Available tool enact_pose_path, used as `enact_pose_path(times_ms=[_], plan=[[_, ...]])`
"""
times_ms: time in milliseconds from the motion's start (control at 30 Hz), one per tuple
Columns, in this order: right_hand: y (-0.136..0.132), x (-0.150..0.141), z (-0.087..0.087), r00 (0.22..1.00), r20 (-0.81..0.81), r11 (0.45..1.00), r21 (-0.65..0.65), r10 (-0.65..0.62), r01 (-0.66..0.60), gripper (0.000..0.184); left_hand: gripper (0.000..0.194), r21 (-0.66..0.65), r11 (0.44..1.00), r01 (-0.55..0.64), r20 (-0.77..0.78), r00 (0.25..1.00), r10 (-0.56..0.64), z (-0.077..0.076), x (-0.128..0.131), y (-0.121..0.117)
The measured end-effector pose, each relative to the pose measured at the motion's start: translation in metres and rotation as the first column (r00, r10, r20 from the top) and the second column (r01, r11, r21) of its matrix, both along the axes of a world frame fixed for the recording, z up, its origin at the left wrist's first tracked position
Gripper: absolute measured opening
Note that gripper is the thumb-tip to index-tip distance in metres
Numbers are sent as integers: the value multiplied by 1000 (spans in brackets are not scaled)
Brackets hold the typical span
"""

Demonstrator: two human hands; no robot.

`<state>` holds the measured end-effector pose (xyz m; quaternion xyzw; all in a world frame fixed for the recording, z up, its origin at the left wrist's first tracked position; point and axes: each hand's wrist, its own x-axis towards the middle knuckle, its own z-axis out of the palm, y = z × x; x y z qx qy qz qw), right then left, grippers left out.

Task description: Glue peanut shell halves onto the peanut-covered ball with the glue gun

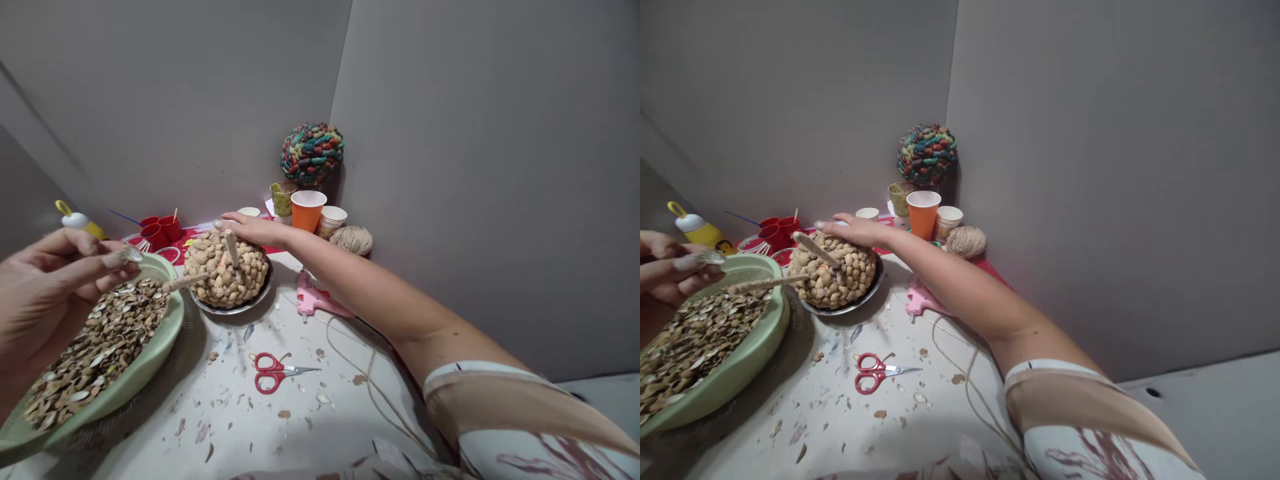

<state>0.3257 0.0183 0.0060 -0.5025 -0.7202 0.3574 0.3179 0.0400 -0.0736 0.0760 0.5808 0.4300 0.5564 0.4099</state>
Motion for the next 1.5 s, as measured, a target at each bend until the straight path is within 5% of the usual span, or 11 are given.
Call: enact_pose_path(times_ms=[367,700,967,1267,1500], plan=[[-16,-6,-14,979,-193,991,98,-70,90,70,30,-72,991,113,54,993,-109,-3,21,7],[-23,-9,-28,928,-358,953,233,-102,195,89,36,3,989,146,-127,981,-145,-9,36,6],[-32,-10,-36,922,-363,875,392,-137,284,81,24,100,957,272,-268,934,-237,-14,55,-2],[-35,-11,-32,932,-338,866,419,-129,272,75,15,313,854,416,-717,693,-74,-40,60,4],[-37,-11,-32,938,-322,863,429,-130,267,71,9,400,765,504,-828,558,65,-43,73,6]])
